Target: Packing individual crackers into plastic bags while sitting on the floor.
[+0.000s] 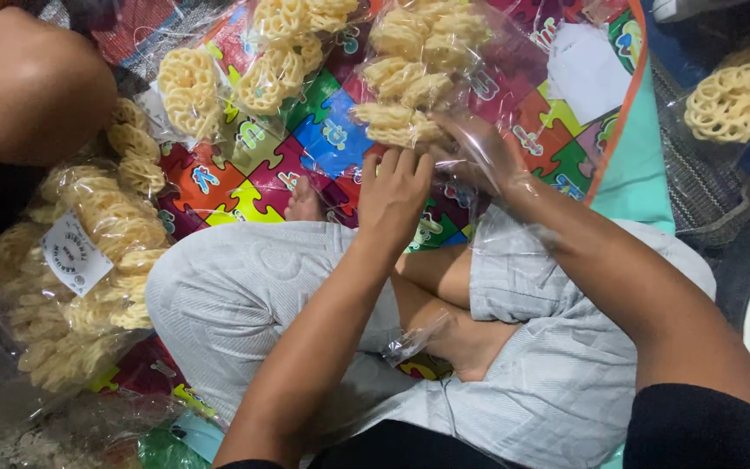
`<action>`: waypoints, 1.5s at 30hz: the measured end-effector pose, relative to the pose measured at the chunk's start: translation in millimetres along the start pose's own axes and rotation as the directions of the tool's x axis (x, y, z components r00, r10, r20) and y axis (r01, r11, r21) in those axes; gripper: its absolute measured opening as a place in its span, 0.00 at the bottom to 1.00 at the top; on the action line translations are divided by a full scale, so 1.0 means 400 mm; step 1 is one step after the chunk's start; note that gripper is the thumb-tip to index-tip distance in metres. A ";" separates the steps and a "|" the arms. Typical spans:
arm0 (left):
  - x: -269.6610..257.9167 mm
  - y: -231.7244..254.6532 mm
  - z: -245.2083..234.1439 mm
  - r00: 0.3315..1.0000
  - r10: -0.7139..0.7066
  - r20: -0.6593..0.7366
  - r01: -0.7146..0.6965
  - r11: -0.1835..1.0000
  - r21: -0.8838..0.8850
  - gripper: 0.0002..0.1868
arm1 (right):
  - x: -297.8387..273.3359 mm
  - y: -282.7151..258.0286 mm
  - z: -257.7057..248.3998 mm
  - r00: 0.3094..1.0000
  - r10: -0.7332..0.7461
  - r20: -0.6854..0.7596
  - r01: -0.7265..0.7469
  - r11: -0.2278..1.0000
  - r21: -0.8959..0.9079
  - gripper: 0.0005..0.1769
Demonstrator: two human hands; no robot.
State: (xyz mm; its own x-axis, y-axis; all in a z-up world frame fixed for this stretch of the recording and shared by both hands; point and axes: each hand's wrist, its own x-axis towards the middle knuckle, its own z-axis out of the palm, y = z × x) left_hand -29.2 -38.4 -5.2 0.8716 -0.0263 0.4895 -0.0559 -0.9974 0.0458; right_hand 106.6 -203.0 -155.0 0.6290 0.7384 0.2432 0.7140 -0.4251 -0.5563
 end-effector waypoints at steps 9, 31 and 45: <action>-0.011 0.015 -0.015 0.994 0.017 0.111 -0.015 1.000 -0.016 0.05 | 0.106 -0.186 -0.163 0.939 0.297 0.175 -0.328 0.926 0.186 0.23; 0.037 -0.025 -0.015 0.870 -0.138 0.473 0.243 0.955 -0.169 0.24 | 0.073 -0.104 -0.174 0.934 0.317 0.166 -0.347 0.916 0.200 0.31; 0.029 -0.026 0.064 0.915 -0.213 0.344 0.278 0.948 -0.152 0.16 | -0.183 -0.233 -0.715 0.544 0.604 0.583 -0.526 0.787 -0.324 0.21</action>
State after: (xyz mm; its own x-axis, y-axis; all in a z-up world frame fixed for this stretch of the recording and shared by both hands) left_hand -6.1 -30.3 -22.4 0.9765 0.1653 0.1385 0.1153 -0.9430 0.3121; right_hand 82.0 -367.2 106.0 0.5939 0.4502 -0.6668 0.3307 -0.8921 -0.3078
